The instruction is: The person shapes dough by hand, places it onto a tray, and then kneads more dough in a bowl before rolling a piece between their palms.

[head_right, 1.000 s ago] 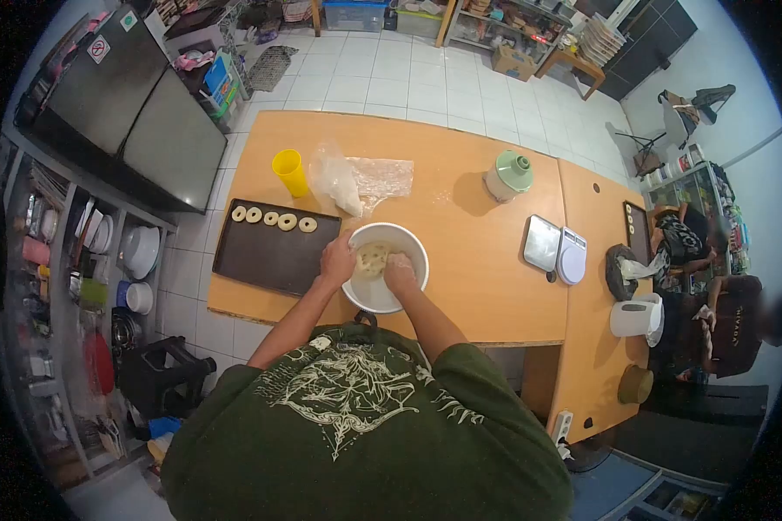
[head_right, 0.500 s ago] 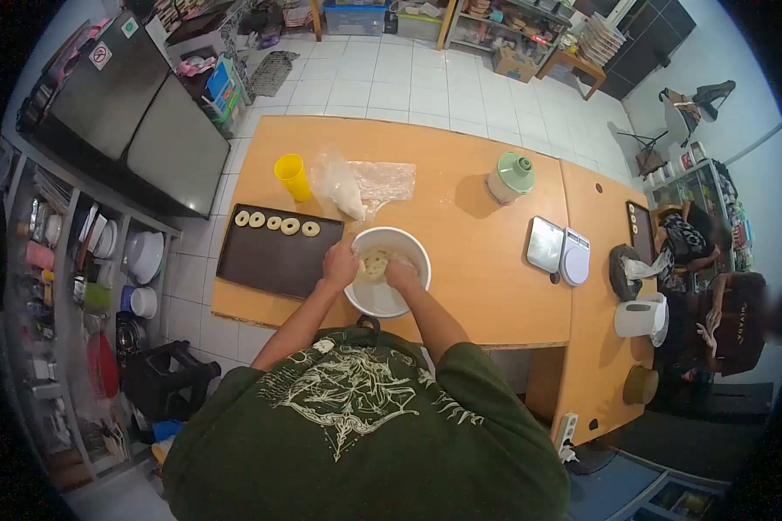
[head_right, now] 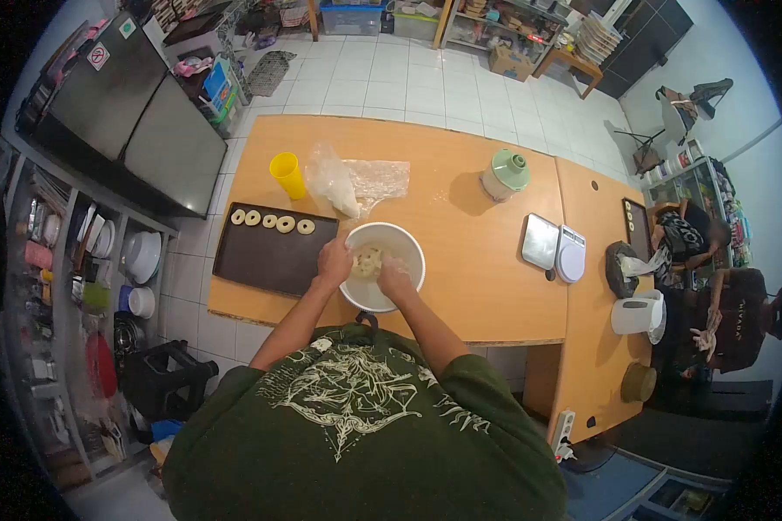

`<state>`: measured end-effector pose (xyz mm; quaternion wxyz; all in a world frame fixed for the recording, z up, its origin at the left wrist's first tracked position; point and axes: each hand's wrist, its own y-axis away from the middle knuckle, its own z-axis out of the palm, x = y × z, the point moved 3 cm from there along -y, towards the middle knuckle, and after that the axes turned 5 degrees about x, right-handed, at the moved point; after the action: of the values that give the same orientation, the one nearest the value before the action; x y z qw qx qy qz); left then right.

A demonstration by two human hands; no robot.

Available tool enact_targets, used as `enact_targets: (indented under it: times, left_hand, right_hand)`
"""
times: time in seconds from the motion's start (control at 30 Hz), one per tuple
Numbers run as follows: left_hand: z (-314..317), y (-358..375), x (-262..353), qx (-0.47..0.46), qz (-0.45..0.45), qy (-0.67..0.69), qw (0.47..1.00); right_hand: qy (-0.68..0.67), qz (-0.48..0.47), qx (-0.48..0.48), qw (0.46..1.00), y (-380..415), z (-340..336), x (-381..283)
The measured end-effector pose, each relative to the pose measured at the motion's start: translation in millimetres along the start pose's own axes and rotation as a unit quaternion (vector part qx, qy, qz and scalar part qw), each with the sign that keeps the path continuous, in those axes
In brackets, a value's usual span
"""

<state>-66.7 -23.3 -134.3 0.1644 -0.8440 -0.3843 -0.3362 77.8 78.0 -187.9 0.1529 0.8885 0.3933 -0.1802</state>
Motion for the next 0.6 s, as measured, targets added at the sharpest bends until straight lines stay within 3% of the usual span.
enact_targets:
  times: [0.13,0.23,0.37,0.43,0.6]
  left_hand:
    - [-2.6,0.7,1.8,0.011,0.006,-0.003,1.000]
    - [-0.5,0.6,1.2,-0.011,-0.003,-0.009,1.000]
    - [0.5,-0.5,-0.4,-0.013,-0.009,-0.009,1.000]
    - [-1.4,-0.3,1.0,-0.026,-0.025,-0.023,0.999]
    - [0.9,-0.4,0.3,-0.014,-0.037,-0.006,0.999]
  right_hand:
    - [-0.048,0.023,-0.029,0.998,-4.4,1.7,9.8]
    - [-0.014,-0.032,-0.055,0.998,-11.0,10.2,14.7]
    - [-0.007,-0.016,-0.068,0.998,-17.9,10.5,11.1]
    - [0.019,0.042,-0.172,0.984,-20.2,12.6,10.8]
    - [0.071,-0.015,-0.220,0.973,-23.3,7.5,11.8]
